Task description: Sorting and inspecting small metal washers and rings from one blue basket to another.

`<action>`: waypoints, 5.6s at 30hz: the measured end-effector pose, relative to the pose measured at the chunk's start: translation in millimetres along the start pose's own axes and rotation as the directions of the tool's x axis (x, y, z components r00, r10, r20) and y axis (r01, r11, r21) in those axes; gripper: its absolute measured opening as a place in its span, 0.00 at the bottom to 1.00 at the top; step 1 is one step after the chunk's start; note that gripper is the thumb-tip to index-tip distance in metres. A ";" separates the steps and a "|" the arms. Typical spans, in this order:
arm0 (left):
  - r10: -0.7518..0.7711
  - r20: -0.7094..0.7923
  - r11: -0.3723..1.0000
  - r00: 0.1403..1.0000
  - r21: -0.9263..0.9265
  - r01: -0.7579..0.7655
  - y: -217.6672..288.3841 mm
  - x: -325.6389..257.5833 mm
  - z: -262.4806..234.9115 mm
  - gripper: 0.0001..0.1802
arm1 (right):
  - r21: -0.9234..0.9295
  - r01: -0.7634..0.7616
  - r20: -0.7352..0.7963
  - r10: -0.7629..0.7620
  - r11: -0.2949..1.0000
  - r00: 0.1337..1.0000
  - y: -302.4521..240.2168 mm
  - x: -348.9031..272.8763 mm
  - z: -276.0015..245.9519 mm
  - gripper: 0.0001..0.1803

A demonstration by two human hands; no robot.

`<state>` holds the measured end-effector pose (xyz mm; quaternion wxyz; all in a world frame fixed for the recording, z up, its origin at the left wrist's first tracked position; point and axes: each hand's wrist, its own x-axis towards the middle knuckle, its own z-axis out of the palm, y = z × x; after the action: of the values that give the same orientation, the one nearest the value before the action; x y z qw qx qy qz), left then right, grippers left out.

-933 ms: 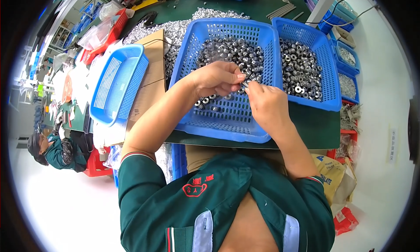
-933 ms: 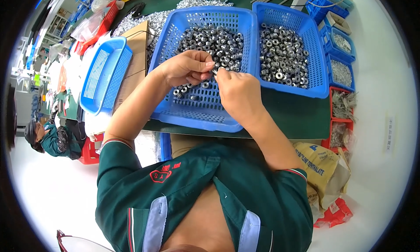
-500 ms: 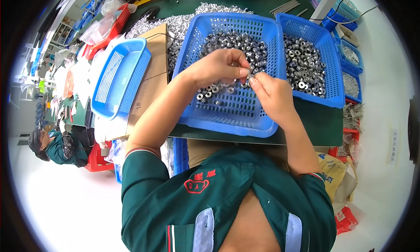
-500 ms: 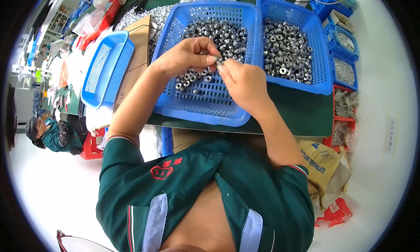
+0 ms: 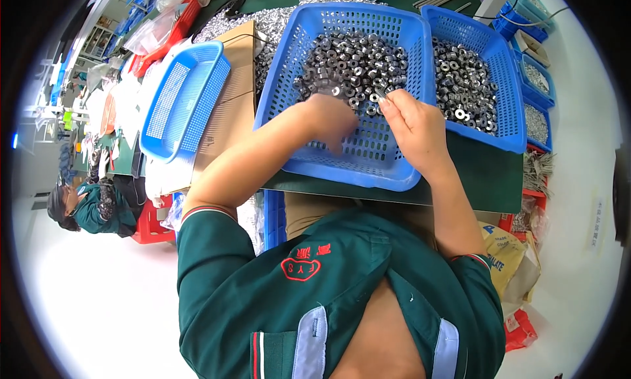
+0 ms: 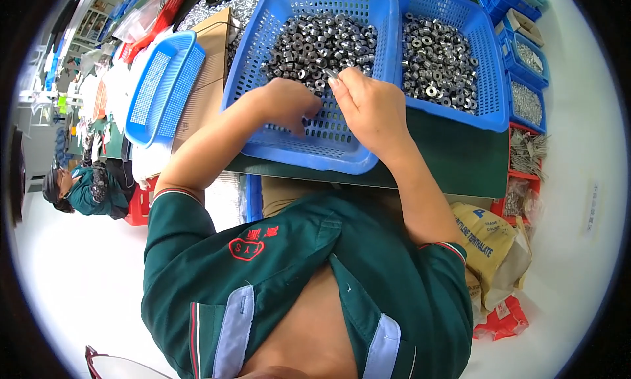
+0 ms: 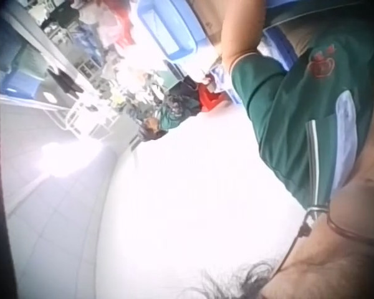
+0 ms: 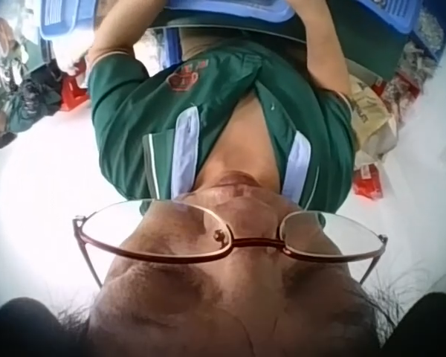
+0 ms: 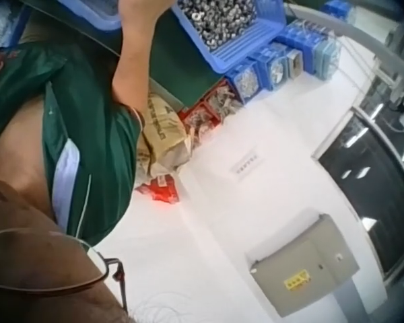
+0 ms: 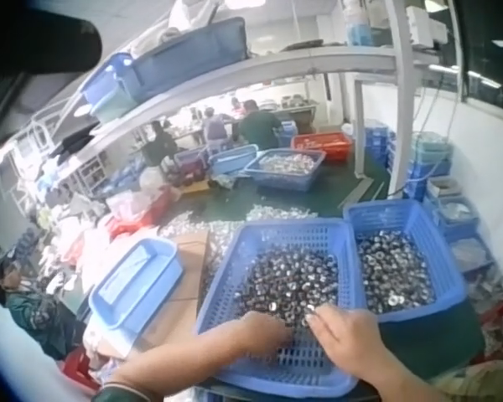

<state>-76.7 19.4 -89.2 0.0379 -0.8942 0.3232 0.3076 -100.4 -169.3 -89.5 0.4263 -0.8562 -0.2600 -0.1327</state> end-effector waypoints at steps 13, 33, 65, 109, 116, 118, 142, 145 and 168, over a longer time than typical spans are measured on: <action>-0.123 -0.029 0.987 0.992 0.104 0.126 -0.2 7.9 13.1 0.09 | 0.010 0.016 0.000 -0.016 1.000 1.000 -0.6 2.0 -1.6 0.13; 0.014 -0.432 -0.218 0.902 -0.882 -0.419 -15.6 -10.6 -23.8 0.07 | 0.056 -0.025 0.008 0.025 0.998 1.000 -0.5 1.8 -1.8 0.11; -0.265 -0.239 0.350 0.934 -0.927 -0.137 -1.2 -13.1 -66.2 0.14 | -0.246 0.178 -0.097 -0.207 0.953 0.973 1.9 -4.3 4.3 0.06; -0.106 -0.460 0.986 0.881 0.063 0.152 7.1 28.2 19.6 0.10 | 0.248 -0.073 -0.096 0.100 0.966 0.990 -0.6 -4.7 -2.8 0.08; -0.193 -0.571 0.980 0.798 -0.159 0.123 -0.6 28.5 12.2 0.09 | 0.218 -0.071 -0.088 0.092 0.973 0.992 -2.5 -1.7 -3.8 0.08; -0.269 -0.584 0.886 0.766 -0.461 -0.040 -15.0 26.0 2.9 0.12 | 0.205 -0.078 -0.086 0.098 0.976 0.991 -2.1 -2.7 -3.5 0.08; -0.098 -0.301 -0.136 0.948 -0.940 -0.313 -18.0 -5.8 -14.7 0.09 | -0.179 0.212 0.013 -0.214 0.961 0.977 -2.5 0.3 0.6 0.10; -0.045 -0.236 -0.221 0.971 -0.945 -0.240 -19.6 -3.0 -15.0 0.11 | -0.234 0.242 0.015 -0.246 0.942 0.969 -2.9 0.1 1.4 0.10; -0.065 -0.412 0.992 0.909 -0.129 0.012 -6.8 5.5 10.9 0.18 | 0.025 -0.005 0.020 0.004 1.000 1.000 0.0 0.0 -2.2 0.13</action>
<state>-75.0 24.6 -102.1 -0.0812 -0.9459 0.2864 0.1290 -100.4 -171.1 -88.2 0.4346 -0.8527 -0.2639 -0.1198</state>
